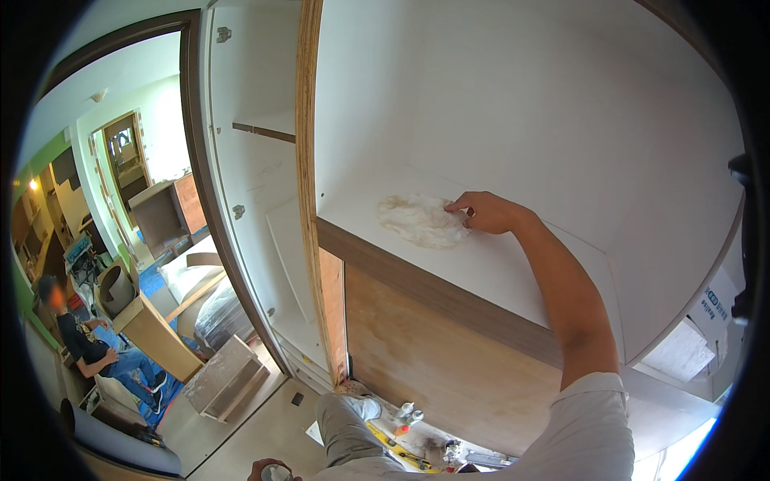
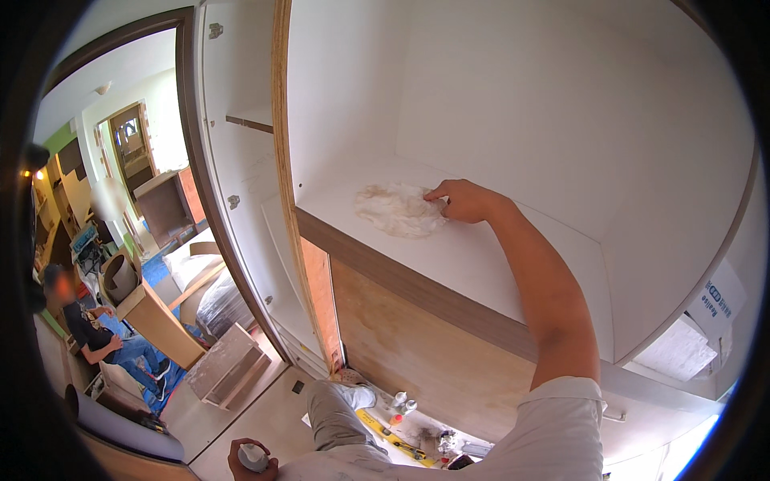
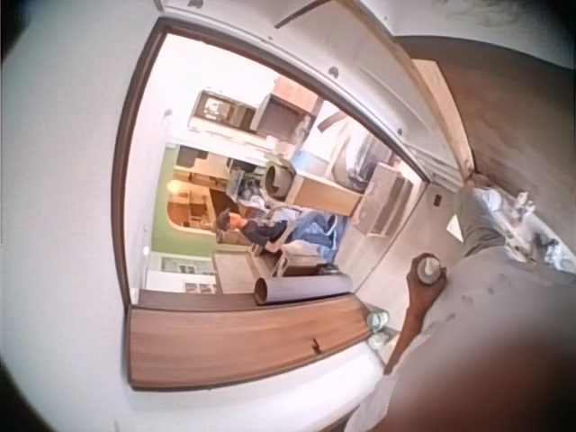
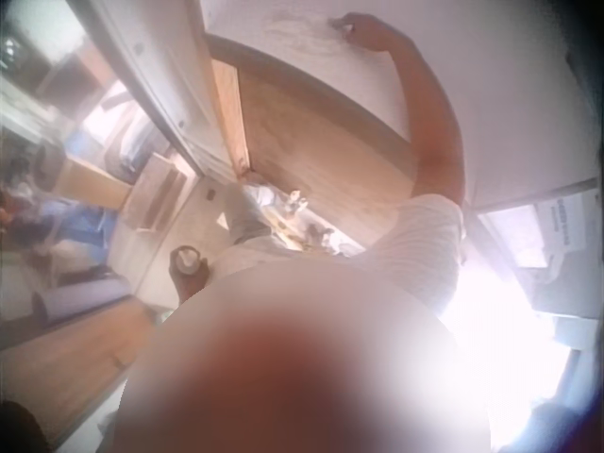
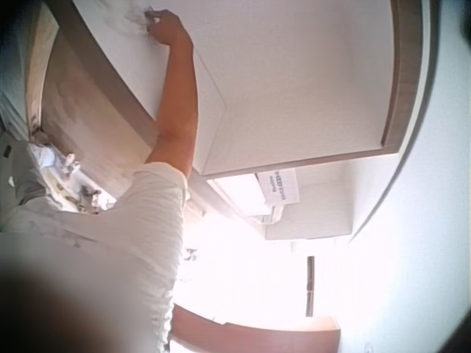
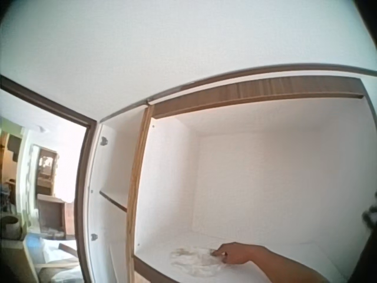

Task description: The person applies sealant from a caulking gun along the interior edges of a cabinet and smooths the bead with a finger. The person repeatedly applies and smooths the sealant along the top and side seams of the cabinet interior.

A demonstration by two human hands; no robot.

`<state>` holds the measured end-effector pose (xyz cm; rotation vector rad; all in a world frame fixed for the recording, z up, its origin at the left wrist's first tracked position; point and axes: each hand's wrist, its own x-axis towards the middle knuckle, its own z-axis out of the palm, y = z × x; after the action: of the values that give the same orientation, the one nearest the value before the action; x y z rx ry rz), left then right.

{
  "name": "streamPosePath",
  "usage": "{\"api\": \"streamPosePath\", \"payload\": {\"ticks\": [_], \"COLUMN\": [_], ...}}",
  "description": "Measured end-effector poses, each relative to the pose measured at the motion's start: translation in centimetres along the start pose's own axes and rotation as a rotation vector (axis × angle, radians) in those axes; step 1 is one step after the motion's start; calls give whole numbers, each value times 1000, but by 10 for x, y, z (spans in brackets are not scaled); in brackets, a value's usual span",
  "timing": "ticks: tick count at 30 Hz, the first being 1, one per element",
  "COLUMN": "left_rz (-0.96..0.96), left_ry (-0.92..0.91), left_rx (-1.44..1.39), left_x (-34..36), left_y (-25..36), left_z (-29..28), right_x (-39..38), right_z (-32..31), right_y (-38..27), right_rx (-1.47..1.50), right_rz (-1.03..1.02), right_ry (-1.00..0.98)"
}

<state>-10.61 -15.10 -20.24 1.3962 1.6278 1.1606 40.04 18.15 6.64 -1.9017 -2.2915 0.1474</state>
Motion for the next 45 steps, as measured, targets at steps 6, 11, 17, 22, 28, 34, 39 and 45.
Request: {"api": "streamPosePath", "payload": {"ticks": [6,11,17,22,28,34,39,45], "left_rz": [37,39,48,-85,62,61,95,93], "left_ry": [-2,19,64,111,119,113,79,72], "left_rx": [2,12,-107,-181,-482,-654,-749,-830], "left_x": [2,1,19,44,78,98,109,124], "left_y": [-2,-8,-34,-43,-3,4,1,16], "left_z": [-1,-6,1,-10,-18,-24,-25,-25], "right_x": [6,5,8,22,18,-31,-61,-88], "right_z": [-5,-14,14,47,44,36,45,11], "right_y": [-1,-8,-5,-3,14,16,-3,-88], "right_rx": [34,-107,10,-233,-137,31,59,-43], "right_rz": [79,74,-122,-150,-110,-170,-25,19], "right_ry": [10,54,204,364,358,259,389,747]}}
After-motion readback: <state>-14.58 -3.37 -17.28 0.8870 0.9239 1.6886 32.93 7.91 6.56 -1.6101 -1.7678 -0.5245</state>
